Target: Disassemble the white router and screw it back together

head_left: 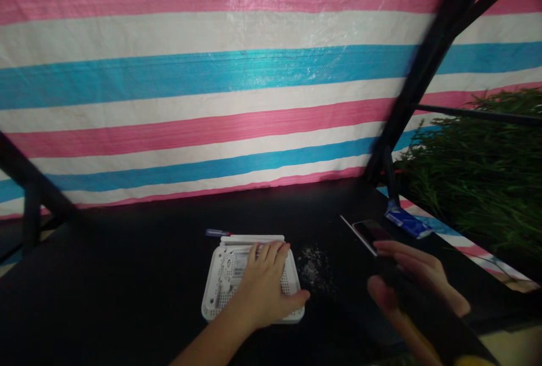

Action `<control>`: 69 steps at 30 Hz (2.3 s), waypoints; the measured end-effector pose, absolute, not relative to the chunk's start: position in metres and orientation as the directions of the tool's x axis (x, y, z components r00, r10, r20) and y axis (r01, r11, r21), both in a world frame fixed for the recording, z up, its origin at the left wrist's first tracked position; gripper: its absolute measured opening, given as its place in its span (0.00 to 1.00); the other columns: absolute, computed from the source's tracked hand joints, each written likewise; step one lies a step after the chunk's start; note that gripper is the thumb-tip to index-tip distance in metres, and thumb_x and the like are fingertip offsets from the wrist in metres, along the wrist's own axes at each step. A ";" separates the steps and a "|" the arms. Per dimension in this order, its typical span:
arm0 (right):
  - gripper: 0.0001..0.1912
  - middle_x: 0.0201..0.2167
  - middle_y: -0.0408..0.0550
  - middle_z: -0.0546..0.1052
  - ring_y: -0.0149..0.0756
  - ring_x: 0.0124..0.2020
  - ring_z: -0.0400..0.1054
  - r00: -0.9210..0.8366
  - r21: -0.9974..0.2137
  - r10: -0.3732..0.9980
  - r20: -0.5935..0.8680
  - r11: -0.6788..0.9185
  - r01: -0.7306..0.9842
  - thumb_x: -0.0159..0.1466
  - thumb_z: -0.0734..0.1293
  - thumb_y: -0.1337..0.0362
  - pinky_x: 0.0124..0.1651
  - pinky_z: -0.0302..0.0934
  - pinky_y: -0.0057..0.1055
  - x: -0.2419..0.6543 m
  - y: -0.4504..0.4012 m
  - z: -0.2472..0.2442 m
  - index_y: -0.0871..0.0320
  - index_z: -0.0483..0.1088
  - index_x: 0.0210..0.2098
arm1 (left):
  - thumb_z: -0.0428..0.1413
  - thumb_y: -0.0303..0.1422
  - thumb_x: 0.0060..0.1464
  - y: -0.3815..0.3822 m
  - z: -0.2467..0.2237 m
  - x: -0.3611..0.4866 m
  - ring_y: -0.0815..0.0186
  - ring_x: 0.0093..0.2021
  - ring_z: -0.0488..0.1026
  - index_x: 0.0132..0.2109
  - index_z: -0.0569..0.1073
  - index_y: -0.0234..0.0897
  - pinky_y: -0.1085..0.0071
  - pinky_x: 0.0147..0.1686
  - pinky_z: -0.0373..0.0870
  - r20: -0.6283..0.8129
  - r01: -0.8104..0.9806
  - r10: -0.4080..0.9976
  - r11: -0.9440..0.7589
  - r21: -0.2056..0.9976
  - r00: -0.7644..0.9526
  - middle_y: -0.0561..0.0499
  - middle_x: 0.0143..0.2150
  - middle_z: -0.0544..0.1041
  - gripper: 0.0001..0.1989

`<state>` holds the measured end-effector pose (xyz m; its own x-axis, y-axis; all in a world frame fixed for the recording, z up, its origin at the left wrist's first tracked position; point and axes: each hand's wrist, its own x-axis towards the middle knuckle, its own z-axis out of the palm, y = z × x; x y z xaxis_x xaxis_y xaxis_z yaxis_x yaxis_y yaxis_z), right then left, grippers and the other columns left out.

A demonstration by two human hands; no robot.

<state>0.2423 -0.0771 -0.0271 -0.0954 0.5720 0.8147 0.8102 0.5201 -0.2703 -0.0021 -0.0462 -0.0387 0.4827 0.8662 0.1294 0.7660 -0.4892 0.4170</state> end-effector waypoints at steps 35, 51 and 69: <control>0.22 0.30 0.50 0.71 0.36 0.35 0.64 -0.327 -0.390 0.920 0.215 0.388 0.835 0.68 0.51 0.54 0.41 0.60 0.34 0.104 0.018 -0.061 0.58 0.67 0.28 | 0.66 0.57 0.30 -0.061 -0.069 -0.140 0.44 0.65 0.54 0.68 0.39 0.44 0.49 0.62 0.54 0.169 0.573 0.889 -0.409 0.710 0.425 0.41 0.69 0.52 0.65; 0.12 0.35 0.47 0.73 0.31 0.34 0.69 -0.577 -0.236 0.761 0.297 0.644 0.728 0.65 0.59 0.55 0.33 0.65 0.27 0.112 0.027 -0.053 0.55 0.68 0.40 | 0.55 0.46 0.55 -0.073 -0.125 -0.151 0.47 0.60 0.63 0.68 0.40 0.54 0.50 0.57 0.63 0.019 0.696 0.929 -0.291 0.657 0.370 0.50 0.65 0.62 0.41; 0.20 0.37 0.50 0.67 0.36 0.39 0.62 -0.611 -0.398 0.775 -0.162 0.516 0.759 0.68 0.50 0.51 0.43 0.57 0.39 0.091 0.034 -0.051 0.58 0.65 0.40 | 0.55 0.59 0.45 -0.077 -0.075 -0.146 0.49 0.67 0.52 0.67 0.27 0.40 0.43 0.63 0.50 0.003 0.688 0.879 -0.375 0.621 0.477 0.37 0.68 0.53 0.58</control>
<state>0.0908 0.0343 -0.0512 -0.6114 0.7745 -0.1622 0.7588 0.5156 -0.3980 -0.1459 -0.0774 -0.0754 0.4771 0.8789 0.0025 0.6878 -0.3752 0.6214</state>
